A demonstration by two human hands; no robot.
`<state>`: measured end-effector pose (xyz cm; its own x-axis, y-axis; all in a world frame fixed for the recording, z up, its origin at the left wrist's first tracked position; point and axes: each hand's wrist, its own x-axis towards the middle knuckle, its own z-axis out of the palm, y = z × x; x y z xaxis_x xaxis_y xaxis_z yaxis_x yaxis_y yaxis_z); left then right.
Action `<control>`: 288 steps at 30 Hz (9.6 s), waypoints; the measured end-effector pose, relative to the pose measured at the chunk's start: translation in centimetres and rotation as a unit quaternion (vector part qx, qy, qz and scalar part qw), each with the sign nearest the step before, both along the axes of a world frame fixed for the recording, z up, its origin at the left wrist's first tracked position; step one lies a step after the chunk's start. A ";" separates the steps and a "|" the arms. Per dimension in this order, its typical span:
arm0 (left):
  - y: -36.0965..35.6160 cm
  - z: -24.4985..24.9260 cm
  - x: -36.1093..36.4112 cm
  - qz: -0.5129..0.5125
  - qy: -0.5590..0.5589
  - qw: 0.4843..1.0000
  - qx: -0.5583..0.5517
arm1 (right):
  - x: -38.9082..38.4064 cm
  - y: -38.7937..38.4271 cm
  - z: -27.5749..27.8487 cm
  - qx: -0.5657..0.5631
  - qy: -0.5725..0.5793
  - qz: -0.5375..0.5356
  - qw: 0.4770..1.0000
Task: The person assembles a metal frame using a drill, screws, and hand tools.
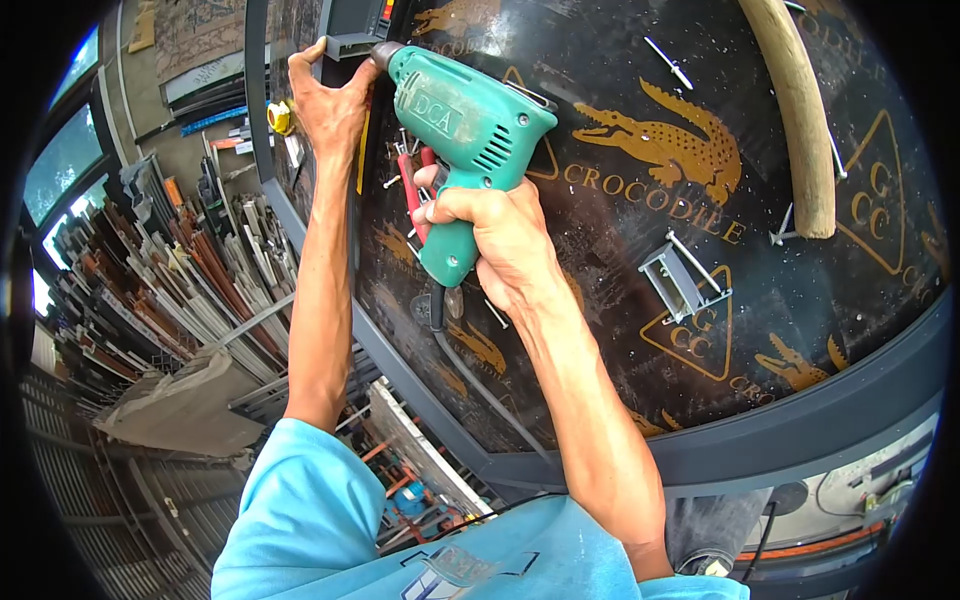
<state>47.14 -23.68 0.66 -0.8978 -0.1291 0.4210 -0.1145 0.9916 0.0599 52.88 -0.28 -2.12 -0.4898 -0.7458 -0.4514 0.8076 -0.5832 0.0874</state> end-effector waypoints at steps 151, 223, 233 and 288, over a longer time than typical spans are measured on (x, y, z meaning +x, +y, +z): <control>76.4 -42.2 38.4 0.723 0.219 0.096 0.648 | 14.5 32.1 -12.5 -0.035 0.869 0.493 0.005; 99.5 -39.1 68.3 0.518 0.510 0.047 0.685 | 51.3 61.3 -20.0 -0.030 0.938 0.327 -0.110; 107.0 -12.4 79.8 0.279 0.794 0.021 0.540 | 59.3 68.9 -1.0 -0.342 0.827 0.446 -0.020; 14.6 -0.9 69.9 0.487 -0.161 0.699 0.499 | 57.9 59.4 10.5 0.536 0.435 0.325 0.647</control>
